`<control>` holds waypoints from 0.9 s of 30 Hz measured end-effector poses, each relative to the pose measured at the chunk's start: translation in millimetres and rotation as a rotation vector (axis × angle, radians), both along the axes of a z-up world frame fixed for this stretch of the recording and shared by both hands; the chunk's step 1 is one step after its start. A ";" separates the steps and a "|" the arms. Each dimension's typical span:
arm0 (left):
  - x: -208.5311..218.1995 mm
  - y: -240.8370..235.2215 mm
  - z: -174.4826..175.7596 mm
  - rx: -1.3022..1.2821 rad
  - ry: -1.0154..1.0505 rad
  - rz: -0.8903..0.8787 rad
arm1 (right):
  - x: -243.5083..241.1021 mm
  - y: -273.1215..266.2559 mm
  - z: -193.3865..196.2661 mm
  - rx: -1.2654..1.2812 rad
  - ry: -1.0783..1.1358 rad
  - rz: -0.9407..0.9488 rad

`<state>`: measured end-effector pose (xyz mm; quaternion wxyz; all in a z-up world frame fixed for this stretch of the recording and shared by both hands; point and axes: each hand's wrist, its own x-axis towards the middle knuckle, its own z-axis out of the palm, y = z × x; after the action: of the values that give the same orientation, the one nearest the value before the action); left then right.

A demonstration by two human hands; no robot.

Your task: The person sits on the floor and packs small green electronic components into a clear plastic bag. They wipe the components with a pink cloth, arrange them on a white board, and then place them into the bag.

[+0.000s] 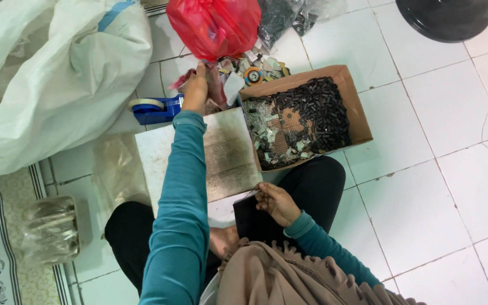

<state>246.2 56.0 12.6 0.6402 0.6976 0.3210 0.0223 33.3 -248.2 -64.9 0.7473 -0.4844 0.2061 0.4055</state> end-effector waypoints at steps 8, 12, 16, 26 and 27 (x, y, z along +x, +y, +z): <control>-2.3 -42.2 -52.7 0.281 -0.114 -0.310 | 35.3 -33.7 19.5 -0.054 -0.203 -0.094; -35.7 -98.2 -84.7 0.194 -0.110 -0.372 | 91.3 -52.2 21.0 -0.305 -0.561 -0.032; -60.2 -146.8 -100.5 0.026 -0.008 -0.464 | 154.7 -66.3 -35.3 -0.741 -0.893 0.159; -75.3 -179.3 -99.5 -0.132 0.110 -0.372 | 206.3 -34.0 -111.0 -1.175 -1.078 0.649; -77.3 -180.5 -89.6 -0.132 0.113 -0.373 | 207.6 -33.3 -117.0 -1.173 -1.075 0.649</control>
<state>168.9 -124.5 -77.0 0.6585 0.7017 0.2223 -0.1566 241.0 -281.5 -181.9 0.2191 -0.9538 -0.1484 0.1423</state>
